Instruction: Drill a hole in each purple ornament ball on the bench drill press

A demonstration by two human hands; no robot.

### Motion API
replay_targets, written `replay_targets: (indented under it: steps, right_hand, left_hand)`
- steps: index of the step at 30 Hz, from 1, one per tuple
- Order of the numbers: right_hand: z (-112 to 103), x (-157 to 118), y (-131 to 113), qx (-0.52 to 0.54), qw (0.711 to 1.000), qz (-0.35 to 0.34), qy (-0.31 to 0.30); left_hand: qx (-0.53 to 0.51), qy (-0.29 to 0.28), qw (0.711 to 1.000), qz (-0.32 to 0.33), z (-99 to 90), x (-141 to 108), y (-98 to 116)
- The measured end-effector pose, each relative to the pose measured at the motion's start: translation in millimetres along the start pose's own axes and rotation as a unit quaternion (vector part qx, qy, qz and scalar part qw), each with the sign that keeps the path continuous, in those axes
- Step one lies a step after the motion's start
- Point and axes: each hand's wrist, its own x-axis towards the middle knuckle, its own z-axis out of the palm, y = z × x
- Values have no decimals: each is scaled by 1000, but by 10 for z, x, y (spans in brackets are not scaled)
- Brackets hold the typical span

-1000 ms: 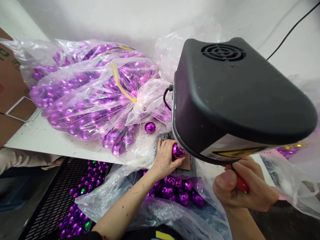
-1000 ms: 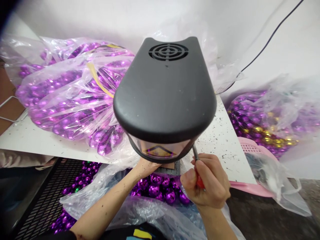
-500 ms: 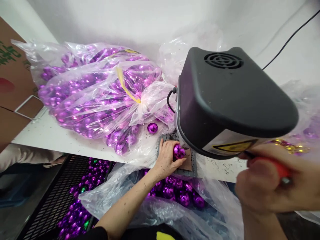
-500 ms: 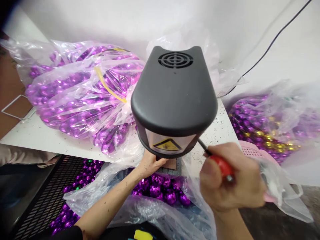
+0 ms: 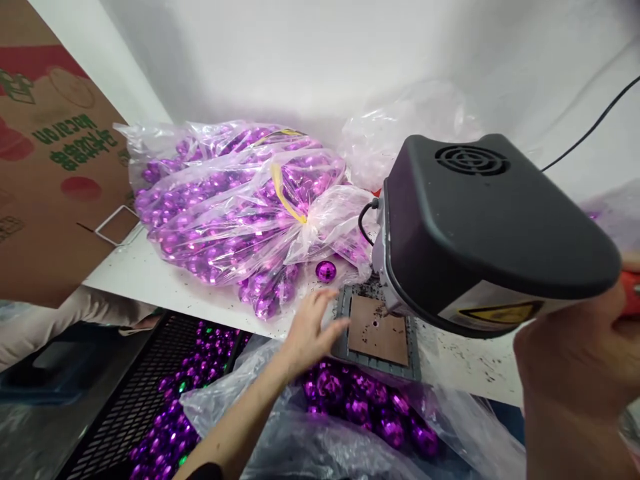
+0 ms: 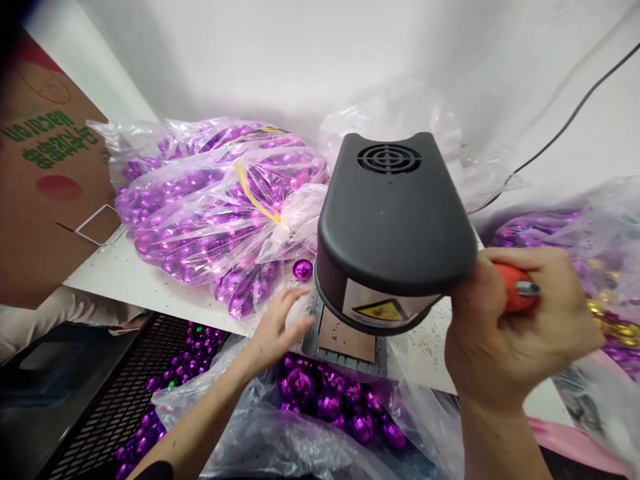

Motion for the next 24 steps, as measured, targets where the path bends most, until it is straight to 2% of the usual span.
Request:
replay_targets:
  steps: [3, 6, 8, 12, 16, 18, 22, 23, 24]
  right_hand:
    - [52, 85, -45, 29, 999, -33, -4]
    - [110, 172, -72, 30, 999, -12, -15]
    - [153, 231, -86, 31, 999, 23, -29]
    - [227, 325, -123, 53, 996, 63, -44]
    - [244, 345, -142, 55, 995, 80, -39]
    - [239, 338, -137, 46, 995, 83, -35]
    - [233, 326, -113, 45, 995, 74, -41]
    - [233, 325, -106, 48, 995, 72, -44]
    - [235, 323, -100, 52, 995, 71, -46]
  left_hand:
    - [44, 104, 991, -71, -38, 658, -75]
    - [38, 92, 985, -144, 2, 1108, -163]
    - [14, 68, 986, -152, 38, 1229, -229]
    - [-79, 42, 986, -140, 48, 1160, -355]
    - [-219, 24, 964, -149, -7, 924, -373]
    - [-315, -2, 936, -158, -23, 794, -327]
    - [-532, -84, 823, -181, 10, 548, -188]
    - [-552, -98, 808, -182, 32, 494, -154]
    - [-547, -105, 811, -178, 61, 443, -121]
